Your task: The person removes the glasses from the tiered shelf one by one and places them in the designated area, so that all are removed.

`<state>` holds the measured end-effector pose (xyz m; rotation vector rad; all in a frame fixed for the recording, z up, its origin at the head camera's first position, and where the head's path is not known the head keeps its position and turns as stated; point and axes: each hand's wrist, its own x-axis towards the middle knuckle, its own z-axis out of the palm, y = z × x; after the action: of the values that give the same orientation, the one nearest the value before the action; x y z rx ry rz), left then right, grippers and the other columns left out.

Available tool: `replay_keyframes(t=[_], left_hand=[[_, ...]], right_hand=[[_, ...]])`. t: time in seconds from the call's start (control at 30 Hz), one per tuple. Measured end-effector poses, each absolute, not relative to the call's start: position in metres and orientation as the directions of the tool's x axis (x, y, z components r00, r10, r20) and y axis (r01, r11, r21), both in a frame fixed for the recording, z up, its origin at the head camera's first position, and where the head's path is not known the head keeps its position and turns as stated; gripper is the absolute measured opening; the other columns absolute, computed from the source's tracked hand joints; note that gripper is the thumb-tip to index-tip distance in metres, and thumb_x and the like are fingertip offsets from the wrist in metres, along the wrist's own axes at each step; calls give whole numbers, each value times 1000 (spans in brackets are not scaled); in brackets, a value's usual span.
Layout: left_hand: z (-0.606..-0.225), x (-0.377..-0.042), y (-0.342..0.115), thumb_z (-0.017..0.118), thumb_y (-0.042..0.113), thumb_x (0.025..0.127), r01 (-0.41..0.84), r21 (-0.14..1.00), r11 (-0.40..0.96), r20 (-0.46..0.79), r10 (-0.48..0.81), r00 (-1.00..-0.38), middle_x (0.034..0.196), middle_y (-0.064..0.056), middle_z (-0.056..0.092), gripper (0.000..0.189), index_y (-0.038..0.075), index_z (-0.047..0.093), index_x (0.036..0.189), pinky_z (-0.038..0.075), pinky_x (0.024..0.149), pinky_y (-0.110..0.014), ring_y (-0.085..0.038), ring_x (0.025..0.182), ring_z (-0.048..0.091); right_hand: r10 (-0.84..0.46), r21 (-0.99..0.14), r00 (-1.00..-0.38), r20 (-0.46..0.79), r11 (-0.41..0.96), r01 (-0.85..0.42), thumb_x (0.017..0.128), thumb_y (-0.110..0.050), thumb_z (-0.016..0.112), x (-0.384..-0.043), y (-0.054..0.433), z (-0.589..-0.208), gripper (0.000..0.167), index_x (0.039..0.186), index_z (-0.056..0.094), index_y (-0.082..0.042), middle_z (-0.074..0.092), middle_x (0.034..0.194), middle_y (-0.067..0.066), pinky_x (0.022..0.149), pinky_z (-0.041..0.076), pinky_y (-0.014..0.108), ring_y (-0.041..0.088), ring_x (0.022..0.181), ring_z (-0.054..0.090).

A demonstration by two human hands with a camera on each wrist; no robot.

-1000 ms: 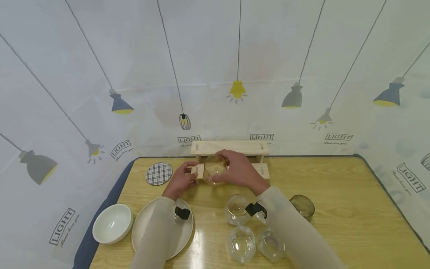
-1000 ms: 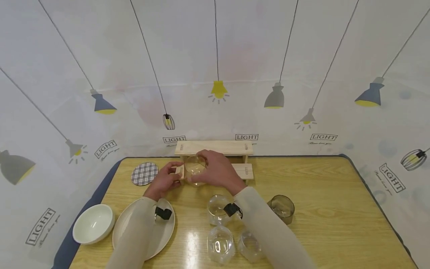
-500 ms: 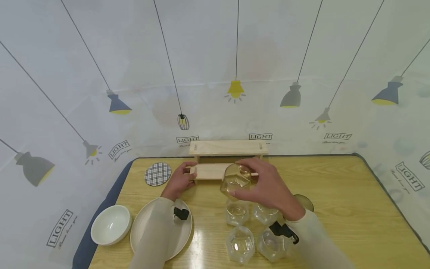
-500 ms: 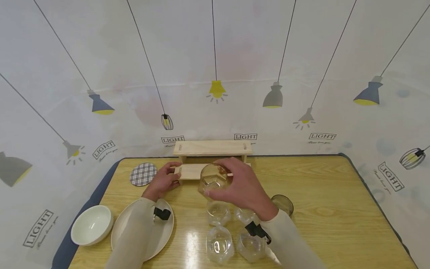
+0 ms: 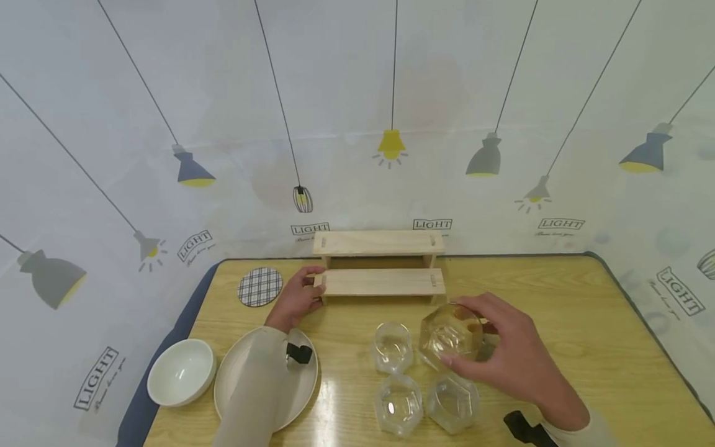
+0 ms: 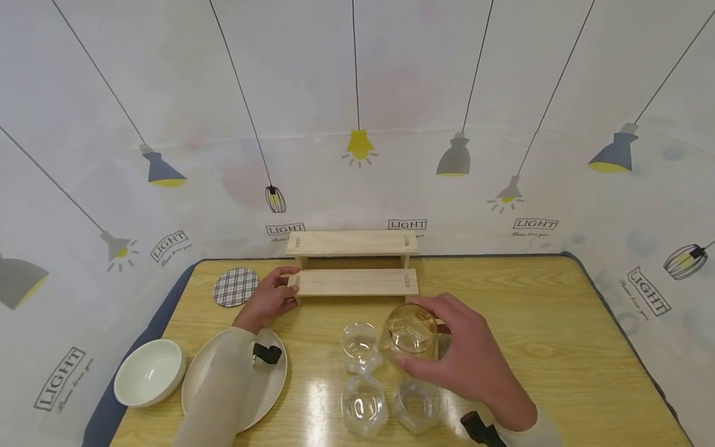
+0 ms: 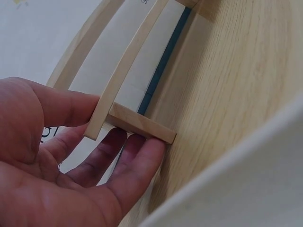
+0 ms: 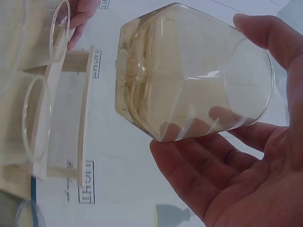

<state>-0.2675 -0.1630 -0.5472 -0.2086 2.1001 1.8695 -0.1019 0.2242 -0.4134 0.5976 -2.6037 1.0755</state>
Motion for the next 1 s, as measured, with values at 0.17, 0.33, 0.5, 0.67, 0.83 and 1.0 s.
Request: replay_keyframes(t=[0.17, 0.33, 0.5, 0.67, 0.83, 1.0], left_hand=[[-549, -267, -163, 61, 8, 107, -317, 940, 128, -331, 113, -937, 140, -19, 50, 46, 15, 52, 151, 58, 88, -38, -22, 106, 63], [-548, -263, -164, 60, 8, 107, -321, 939, 125, -336, 122, -934, 141, -20, 50, 47, 14, 50, 153, 59, 92, -42, -22, 108, 63], [-546, -259, -165, 59, 8, 108, -328, 937, 122, -342, 124, -931, 141, -20, 49, 48, 13, 49, 154, 59, 95, -44, -23, 109, 62], [-545, -259, -166, 59, 8, 108, -329, 936, 122, -343, 119, -932, 141, -20, 49, 47, 13, 49, 153, 59, 93, -42, -23, 109, 63], [-546, -260, -169, 59, 7, 108, -334, 934, 127, -348, 111, -931, 142, -20, 49, 47, 14, 49, 153, 59, 93, -41, -24, 111, 63], [-547, -259, -170, 58, 6, 108, -336, 934, 125, -348, 92, -933, 140, -20, 50, 45, 14, 50, 151, 58, 96, -43, -25, 114, 63]], right_hand=[[-182, -625, -920, 348, 686, -373, 69, -30, 102, -78, 245, -420, 76, 136, 67, -27, 70, 113, -11, 71, 61, 26, 3, 96, 64], [-85, -657, -951, 296, 705, -268, 71, -28, 101, -57, 264, -431, 73, 136, 67, -23, 69, 115, -7, 72, 61, 23, -3, 102, 62], [9, -659, -980, 199, 741, -127, 76, -35, 97, -39, 277, -446, 67, 135, 66, -27, 68, 119, -8, 73, 59, 20, -10, 102, 60], [60, -639, -982, 177, 766, -69, 76, -37, 98, -27, 286, -464, 67, 134, 67, -22, 68, 119, -5, 72, 59, 21, -15, 99, 55], [70, -644, -993, 100, 765, -11, 75, -41, 97, -23, 290, -489, 73, 135, 66, -15, 67, 119, 1, 70, 61, 23, -17, 103, 51], [78, -642, -996, 36, 766, 37, 76, -44, 96, -22, 292, -511, 75, 136, 65, -12, 67, 120, 5, 70, 61, 24, -4, 104, 60]])
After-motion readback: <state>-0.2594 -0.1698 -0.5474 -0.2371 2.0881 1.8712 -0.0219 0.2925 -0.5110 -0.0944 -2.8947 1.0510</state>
